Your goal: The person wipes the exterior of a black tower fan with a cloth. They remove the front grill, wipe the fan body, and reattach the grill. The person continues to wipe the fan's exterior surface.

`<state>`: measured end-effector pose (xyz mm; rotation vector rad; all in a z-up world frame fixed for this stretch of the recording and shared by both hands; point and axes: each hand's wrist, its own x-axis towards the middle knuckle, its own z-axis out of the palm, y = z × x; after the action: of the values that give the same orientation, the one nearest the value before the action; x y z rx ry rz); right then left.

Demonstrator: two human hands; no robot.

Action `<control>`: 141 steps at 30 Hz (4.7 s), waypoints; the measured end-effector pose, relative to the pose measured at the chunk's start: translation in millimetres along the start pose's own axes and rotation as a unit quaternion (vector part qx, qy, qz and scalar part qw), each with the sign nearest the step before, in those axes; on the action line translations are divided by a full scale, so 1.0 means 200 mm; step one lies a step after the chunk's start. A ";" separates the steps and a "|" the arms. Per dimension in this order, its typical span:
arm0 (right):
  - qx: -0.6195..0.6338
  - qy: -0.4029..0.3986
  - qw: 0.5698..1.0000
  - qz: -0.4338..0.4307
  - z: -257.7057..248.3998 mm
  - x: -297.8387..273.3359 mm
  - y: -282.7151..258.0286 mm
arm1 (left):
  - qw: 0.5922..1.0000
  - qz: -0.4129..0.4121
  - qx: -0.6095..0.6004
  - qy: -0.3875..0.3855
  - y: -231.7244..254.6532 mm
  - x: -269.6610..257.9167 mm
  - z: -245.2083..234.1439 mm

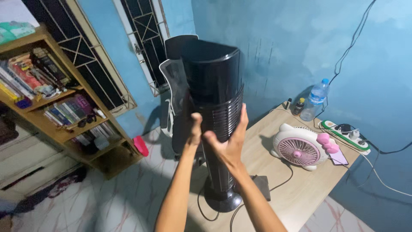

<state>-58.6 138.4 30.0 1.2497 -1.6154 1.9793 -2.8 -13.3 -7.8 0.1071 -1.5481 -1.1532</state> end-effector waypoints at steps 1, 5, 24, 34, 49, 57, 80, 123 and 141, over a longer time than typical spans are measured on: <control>-0.013 -0.003 1.000 -0.026 -0.01 -0.01 -0.01 | 0.989 -0.076 -0.121 -0.034 -0.07 -0.03 -0.05; 0.038 -0.053 0.998 0.003 -0.03 0.03 0.04 | 0.979 -0.157 -0.112 -0.065 -0.22 -0.04 -0.09; 0.129 -0.204 0.970 0.027 -0.25 0.14 0.26 | 0.999 0.016 0.038 0.000 0.11 -0.18 0.12; 0.060 -0.082 0.993 0.056 -0.17 -0.10 0.14 | 0.989 -0.049 -0.066 -0.119 -0.14 -0.05 -0.03; 0.011 -0.054 0.998 0.008 -0.10 -0.03 0.12 | 0.974 -0.106 -0.184 -0.075 -0.18 -0.04 0.02; 0.043 -0.100 0.993 0.034 -0.15 -0.03 0.18 | 0.987 -0.078 -0.122 -0.065 -0.19 -0.05 0.01; 0.116 -0.067 0.991 0.011 -0.10 0.04 0.09 | 0.996 0.000 -0.034 -0.079 0.39 0.16 0.14; 0.186 -0.121 0.975 0.026 -0.12 0.27 0.08 | 0.999 0.005 -0.019 -0.049 0.38 0.13 0.13; 0.176 -0.165 0.970 0.026 -0.11 0.25 0.14 | 0.995 0.055 0.088 0.010 0.27 0.12 0.09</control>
<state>-116.7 135.1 50.2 1.7662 -1.4846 2.2583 0.5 10.5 48.8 0.1497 -1.6167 -0.9261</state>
